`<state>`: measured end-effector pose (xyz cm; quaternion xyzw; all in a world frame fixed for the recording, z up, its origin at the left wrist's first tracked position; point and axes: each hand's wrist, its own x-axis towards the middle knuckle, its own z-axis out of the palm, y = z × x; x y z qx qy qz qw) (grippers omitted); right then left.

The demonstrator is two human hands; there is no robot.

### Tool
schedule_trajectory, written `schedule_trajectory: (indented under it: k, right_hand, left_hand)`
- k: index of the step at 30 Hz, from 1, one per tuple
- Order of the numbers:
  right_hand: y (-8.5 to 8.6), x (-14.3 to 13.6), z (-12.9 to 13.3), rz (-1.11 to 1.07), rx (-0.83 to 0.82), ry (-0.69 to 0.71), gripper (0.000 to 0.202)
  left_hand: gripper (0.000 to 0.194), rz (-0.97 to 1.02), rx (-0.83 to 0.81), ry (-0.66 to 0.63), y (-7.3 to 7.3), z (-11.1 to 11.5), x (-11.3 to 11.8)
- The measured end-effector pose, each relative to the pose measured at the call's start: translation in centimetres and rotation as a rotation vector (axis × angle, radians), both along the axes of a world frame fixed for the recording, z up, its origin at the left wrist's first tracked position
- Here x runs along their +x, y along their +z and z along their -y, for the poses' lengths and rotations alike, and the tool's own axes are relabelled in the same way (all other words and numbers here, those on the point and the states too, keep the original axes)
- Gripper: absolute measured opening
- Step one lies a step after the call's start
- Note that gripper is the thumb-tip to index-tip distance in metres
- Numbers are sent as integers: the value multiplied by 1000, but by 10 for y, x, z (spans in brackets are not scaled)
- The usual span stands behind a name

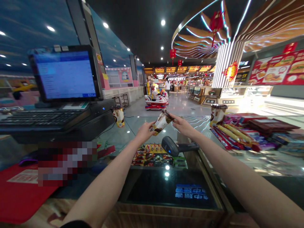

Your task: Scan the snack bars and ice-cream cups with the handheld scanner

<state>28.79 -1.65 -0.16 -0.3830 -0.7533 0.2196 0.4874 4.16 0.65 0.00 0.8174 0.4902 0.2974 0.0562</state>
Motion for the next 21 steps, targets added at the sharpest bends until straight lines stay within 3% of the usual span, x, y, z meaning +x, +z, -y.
schedule_trajectory:
  k: [5,9,14,21]
  right_hand:
    - [14,-20,-4,-13,5,-5,67]
    - [21,-36,-3,-68,-23,-88,65]
    - [26,-46,4,-156,-104,-98,64]
    - [25,-32,-10,-109,73,-137,57]
  left_hand:
    - [67,199,0,-83,14,9,7]
    - [63,310,-19,-110,21,16,10]
    - [68,399,-144,-191,24,8,9]
    - [62,527,-255,-358,36,-5,28]
